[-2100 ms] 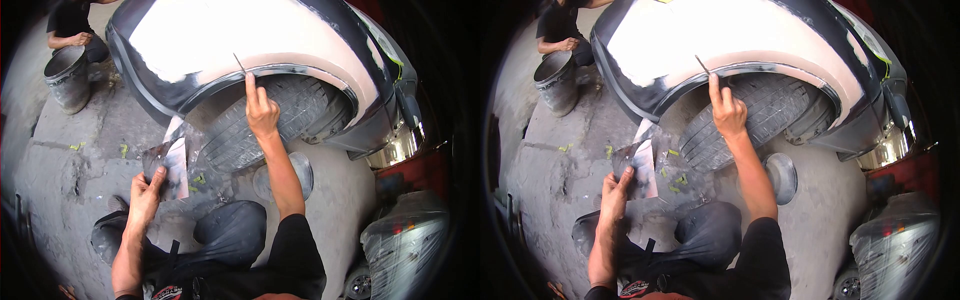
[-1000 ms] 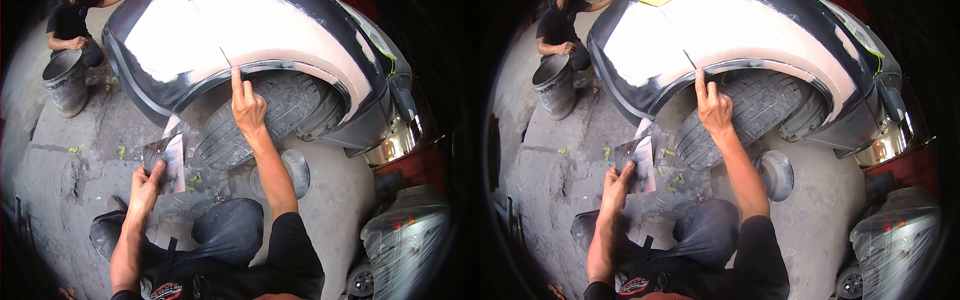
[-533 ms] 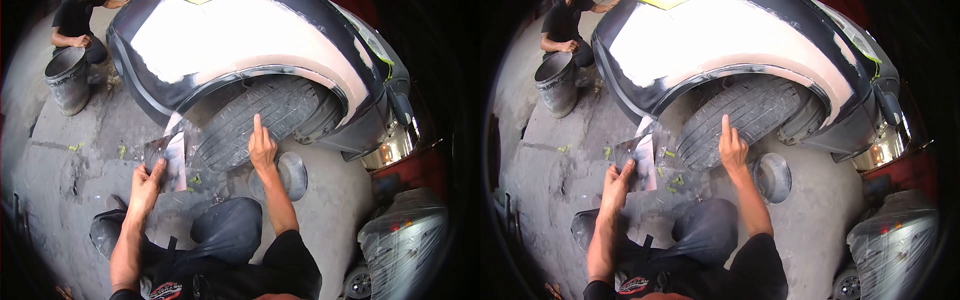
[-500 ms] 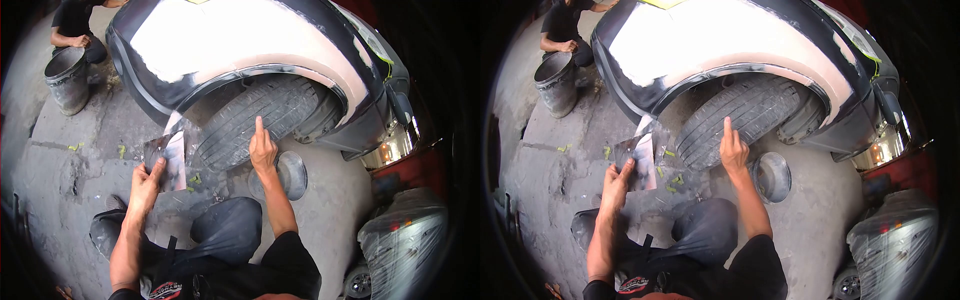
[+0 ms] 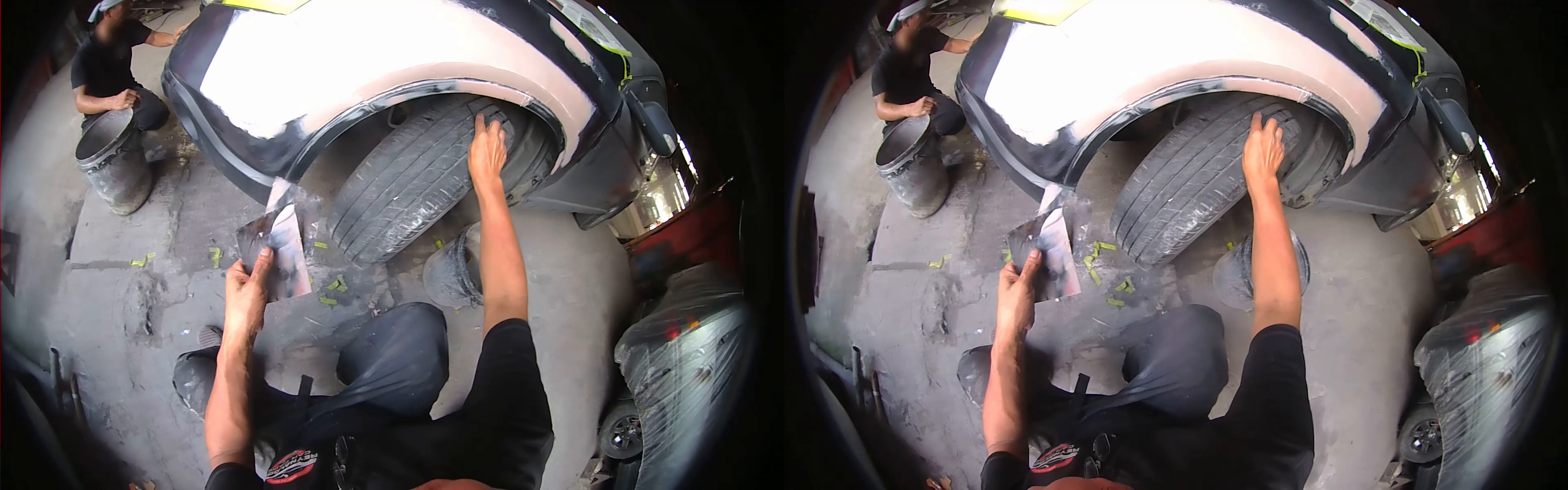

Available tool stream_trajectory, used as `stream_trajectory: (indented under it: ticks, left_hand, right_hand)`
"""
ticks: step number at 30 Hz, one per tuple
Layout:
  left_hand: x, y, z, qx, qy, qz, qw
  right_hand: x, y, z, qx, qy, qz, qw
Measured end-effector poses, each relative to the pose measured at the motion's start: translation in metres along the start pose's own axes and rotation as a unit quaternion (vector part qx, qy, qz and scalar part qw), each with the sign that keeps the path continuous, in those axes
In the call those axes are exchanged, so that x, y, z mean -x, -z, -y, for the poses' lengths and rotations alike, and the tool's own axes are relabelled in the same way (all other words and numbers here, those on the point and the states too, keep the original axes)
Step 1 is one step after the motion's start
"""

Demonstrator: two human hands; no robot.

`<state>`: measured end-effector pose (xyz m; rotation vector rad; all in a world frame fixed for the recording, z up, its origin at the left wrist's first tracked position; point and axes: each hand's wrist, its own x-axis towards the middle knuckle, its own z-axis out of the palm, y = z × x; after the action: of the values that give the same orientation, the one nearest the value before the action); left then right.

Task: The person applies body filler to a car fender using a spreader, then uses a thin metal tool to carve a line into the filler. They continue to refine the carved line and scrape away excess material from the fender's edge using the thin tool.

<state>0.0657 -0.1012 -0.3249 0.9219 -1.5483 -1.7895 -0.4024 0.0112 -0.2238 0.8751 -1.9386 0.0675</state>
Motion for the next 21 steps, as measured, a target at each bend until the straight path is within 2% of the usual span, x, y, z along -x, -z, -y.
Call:
stream_trajectory:
  ticks: [1, 4, 7, 11, 14, 17, 21]
  left_hand:
    - [0.000, -0.001, -0.001, 0.020, 0.015, -0.003, 1.000]
    - [0.005, 0.000, -0.013, 0.009, -0.029, -0.017, 0.999]
    - [0.004, 0.001, -0.008, 0.050, -0.013, -0.012, 0.999]
    - [0.007, 0.002, -0.014, -0.011, -0.004, -0.030, 0.999]
    - [0.008, 0.005, -0.016, -0.030, 0.003, -0.032, 0.999]
    - [0.012, 0.002, -0.022, -0.028, -0.008, -0.038, 0.999]
    - [0.014, 0.002, -0.023, -0.034, -0.013, -0.046, 0.998]
  right_hand:
    - [-0.002, -0.002, 0.001, -0.005, 0.002, 0.006, 1.000]
    - [-0.008, -0.006, 0.003, -0.049, -0.064, 0.031, 0.996]
    - [-0.004, -0.005, 0.006, -0.031, -0.042, 0.072, 0.996]
    - [-0.003, -0.015, 0.007, -0.025, -0.038, 0.107, 0.993]
    - [-0.005, 0.007, 0.013, -0.045, -0.049, 0.164, 0.984]
    - [-0.008, 0.030, 0.025, -0.110, -0.106, 0.136, 0.979]
    - [0.001, 0.014, 0.017, -0.202, -0.113, 0.073, 0.970]
